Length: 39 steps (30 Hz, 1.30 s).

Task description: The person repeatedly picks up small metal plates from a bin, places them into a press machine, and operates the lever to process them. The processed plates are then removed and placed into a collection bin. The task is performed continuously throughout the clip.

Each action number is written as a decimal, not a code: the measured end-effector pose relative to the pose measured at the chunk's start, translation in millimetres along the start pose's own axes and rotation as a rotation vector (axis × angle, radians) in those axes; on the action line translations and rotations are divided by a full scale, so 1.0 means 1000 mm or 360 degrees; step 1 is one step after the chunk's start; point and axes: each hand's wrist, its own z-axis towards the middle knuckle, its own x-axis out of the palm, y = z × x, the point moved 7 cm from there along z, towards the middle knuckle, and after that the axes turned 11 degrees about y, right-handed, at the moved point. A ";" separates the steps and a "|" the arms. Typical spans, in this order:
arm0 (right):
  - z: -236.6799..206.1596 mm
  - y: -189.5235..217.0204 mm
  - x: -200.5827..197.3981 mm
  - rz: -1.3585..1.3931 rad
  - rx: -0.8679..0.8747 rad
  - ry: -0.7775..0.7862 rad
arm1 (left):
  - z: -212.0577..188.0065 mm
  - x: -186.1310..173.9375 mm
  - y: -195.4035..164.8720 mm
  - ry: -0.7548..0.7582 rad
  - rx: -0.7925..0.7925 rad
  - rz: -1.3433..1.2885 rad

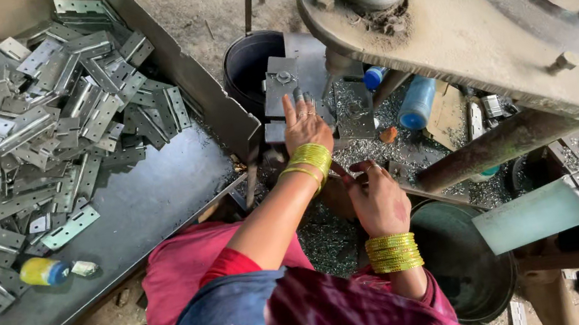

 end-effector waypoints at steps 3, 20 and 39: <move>0.003 0.003 0.004 -0.0015 -0.0057 0.0109 | 0.000 -0.004 0.007 0.0154 -0.0018 -0.0137; 0.024 -0.080 0.074 -0.0094 -0.0067 0.0310 | -0.014 -0.018 0.021 0.0128 0.0011 -0.0236; -0.017 -0.151 0.171 0.0217 0.0268 0.0295 | -0.023 -0.010 0.025 -0.0016 0.0068 -0.0198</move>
